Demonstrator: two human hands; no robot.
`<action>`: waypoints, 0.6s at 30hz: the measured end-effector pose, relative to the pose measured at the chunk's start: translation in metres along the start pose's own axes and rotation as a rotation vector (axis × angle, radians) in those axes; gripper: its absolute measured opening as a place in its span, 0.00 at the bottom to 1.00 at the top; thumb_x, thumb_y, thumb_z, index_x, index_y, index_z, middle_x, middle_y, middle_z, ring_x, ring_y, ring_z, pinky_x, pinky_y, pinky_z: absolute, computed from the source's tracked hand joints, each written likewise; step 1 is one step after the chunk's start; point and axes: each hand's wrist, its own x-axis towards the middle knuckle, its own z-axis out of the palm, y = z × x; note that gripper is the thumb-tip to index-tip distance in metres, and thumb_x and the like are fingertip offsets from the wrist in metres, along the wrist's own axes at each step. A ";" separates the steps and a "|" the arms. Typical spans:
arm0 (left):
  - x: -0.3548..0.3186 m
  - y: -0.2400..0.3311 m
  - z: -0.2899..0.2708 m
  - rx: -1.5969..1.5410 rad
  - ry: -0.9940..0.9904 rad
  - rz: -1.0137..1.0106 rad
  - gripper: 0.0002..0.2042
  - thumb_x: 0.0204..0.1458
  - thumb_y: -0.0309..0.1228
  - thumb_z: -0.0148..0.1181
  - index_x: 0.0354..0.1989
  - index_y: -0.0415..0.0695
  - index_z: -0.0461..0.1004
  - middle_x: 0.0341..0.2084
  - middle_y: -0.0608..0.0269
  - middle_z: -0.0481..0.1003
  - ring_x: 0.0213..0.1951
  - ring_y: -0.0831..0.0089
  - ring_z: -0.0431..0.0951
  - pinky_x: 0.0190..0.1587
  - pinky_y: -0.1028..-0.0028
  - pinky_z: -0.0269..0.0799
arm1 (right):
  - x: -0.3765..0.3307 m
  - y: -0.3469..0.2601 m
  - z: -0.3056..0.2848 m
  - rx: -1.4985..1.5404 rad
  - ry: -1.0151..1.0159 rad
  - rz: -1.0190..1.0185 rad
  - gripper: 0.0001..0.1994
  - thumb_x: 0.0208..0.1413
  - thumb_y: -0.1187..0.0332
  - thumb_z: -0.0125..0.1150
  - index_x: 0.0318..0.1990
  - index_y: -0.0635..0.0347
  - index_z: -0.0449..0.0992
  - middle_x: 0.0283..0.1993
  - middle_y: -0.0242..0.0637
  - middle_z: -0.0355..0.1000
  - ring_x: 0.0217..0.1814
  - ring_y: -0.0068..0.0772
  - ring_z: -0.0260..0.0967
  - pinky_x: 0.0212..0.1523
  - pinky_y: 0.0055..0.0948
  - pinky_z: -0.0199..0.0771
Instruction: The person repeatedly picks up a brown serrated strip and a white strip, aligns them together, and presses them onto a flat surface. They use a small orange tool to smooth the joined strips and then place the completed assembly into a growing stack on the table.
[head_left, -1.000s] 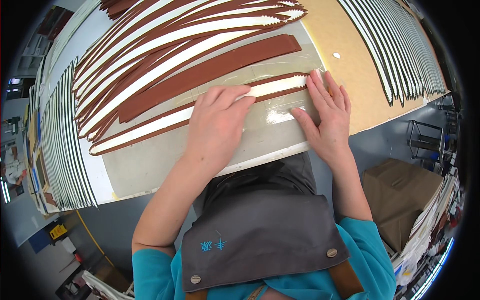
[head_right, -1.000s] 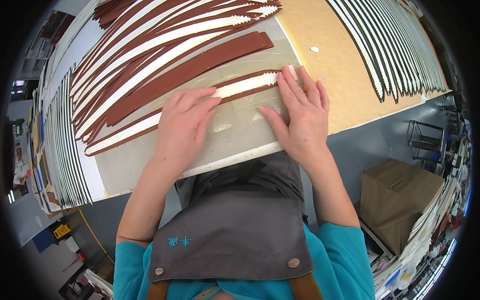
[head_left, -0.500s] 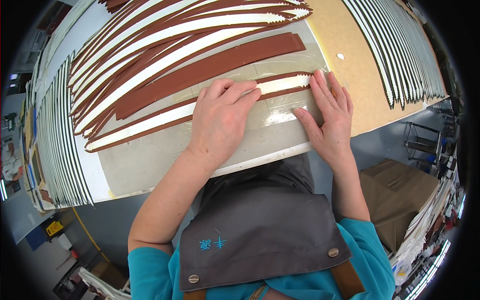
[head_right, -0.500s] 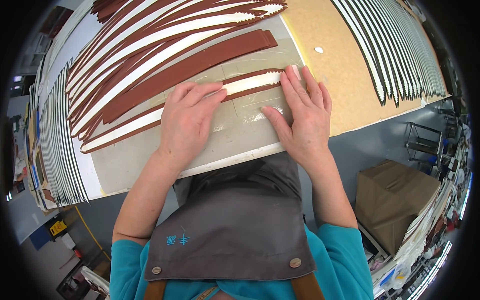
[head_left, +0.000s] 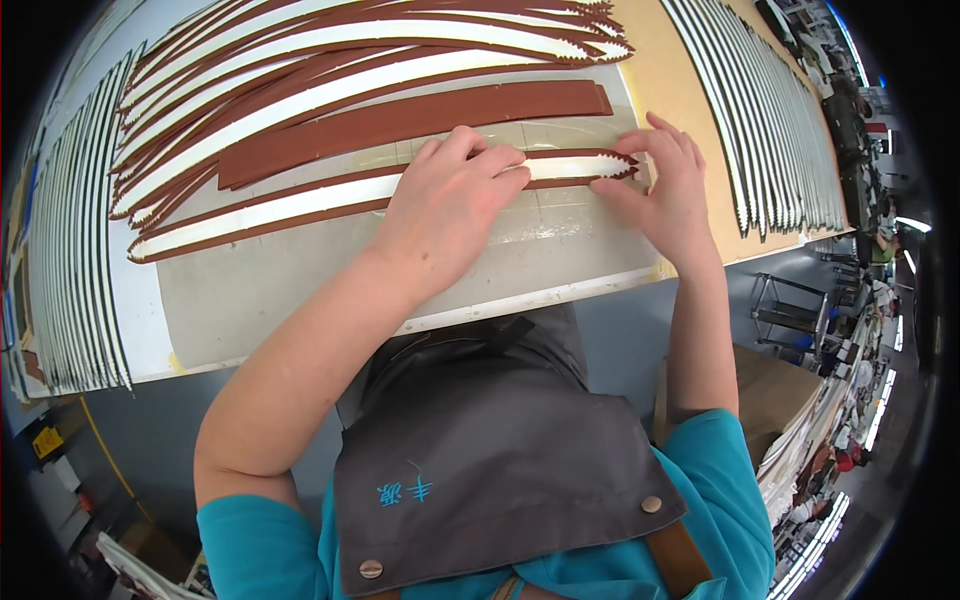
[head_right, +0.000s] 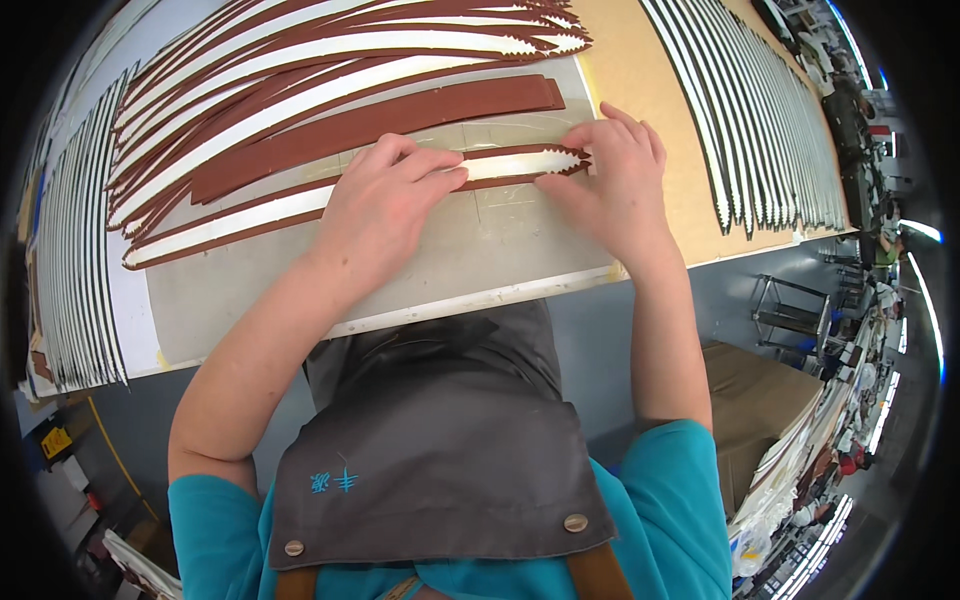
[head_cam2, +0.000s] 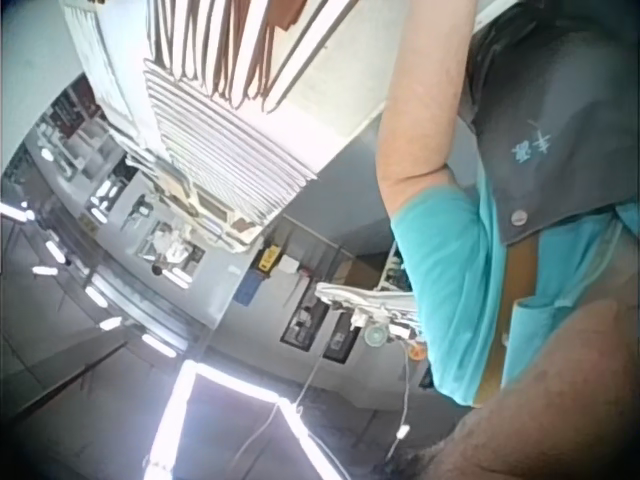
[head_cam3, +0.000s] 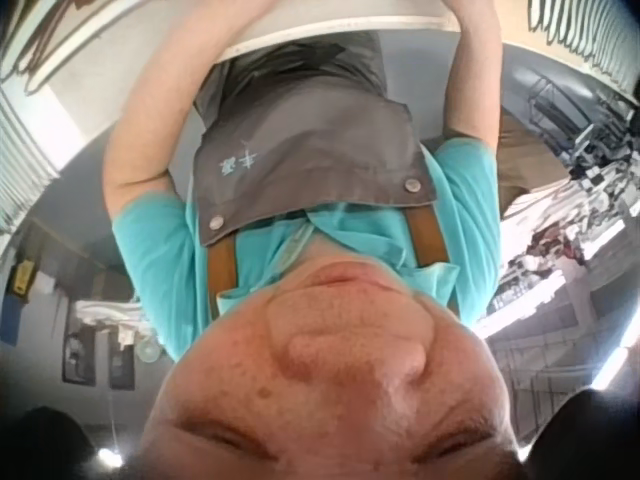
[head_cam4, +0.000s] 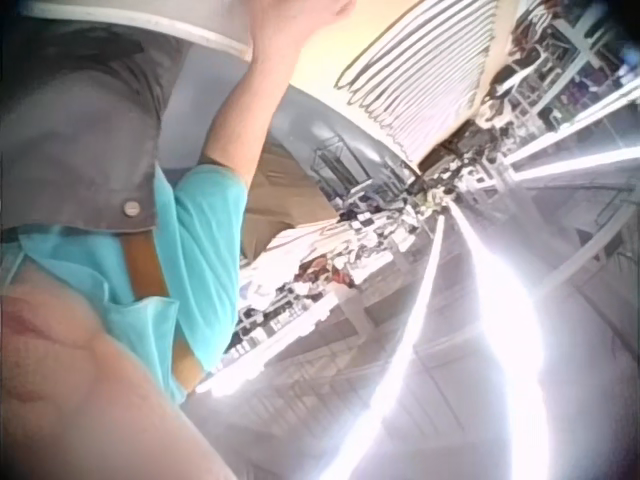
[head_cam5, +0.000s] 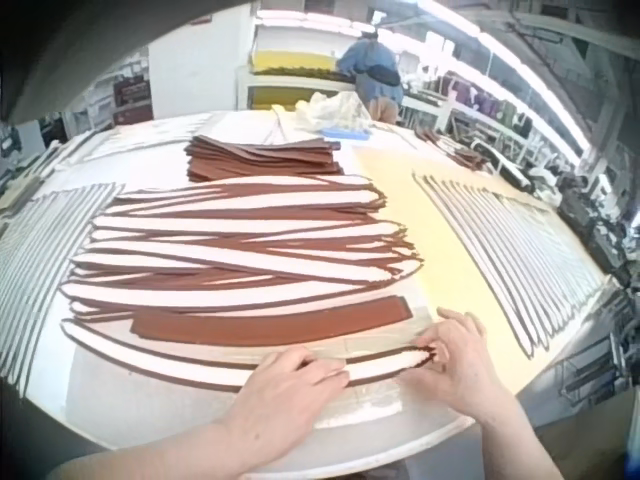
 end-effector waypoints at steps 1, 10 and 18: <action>-0.001 -0.001 0.001 -0.001 -0.009 -0.001 0.14 0.46 0.20 0.59 0.42 0.42 0.81 0.45 0.69 0.78 0.48 0.64 0.72 0.55 0.66 0.70 | 0.002 0.001 -0.006 0.168 -0.045 0.104 0.17 0.49 0.69 0.75 0.46 0.60 0.77 0.48 0.35 0.79 0.62 0.39 0.72 0.64 0.39 0.63; 0.002 -0.016 0.002 -0.063 -0.088 0.047 0.15 0.50 0.20 0.58 0.47 0.43 0.82 0.49 0.69 0.79 0.51 0.64 0.73 0.55 0.65 0.73 | -0.008 -0.050 0.053 0.856 0.167 0.447 0.13 0.57 0.75 0.68 0.49 0.66 0.80 0.44 0.38 0.83 0.42 0.24 0.79 0.47 0.26 0.77; 0.003 -0.022 0.007 -0.133 -0.088 0.045 0.15 0.51 0.21 0.57 0.46 0.45 0.83 0.48 0.69 0.80 0.51 0.63 0.73 0.56 0.65 0.73 | 0.002 -0.065 0.049 0.186 0.184 0.111 0.05 0.57 0.69 0.65 0.34 0.59 0.84 0.30 0.35 0.82 0.37 0.33 0.79 0.70 0.40 0.60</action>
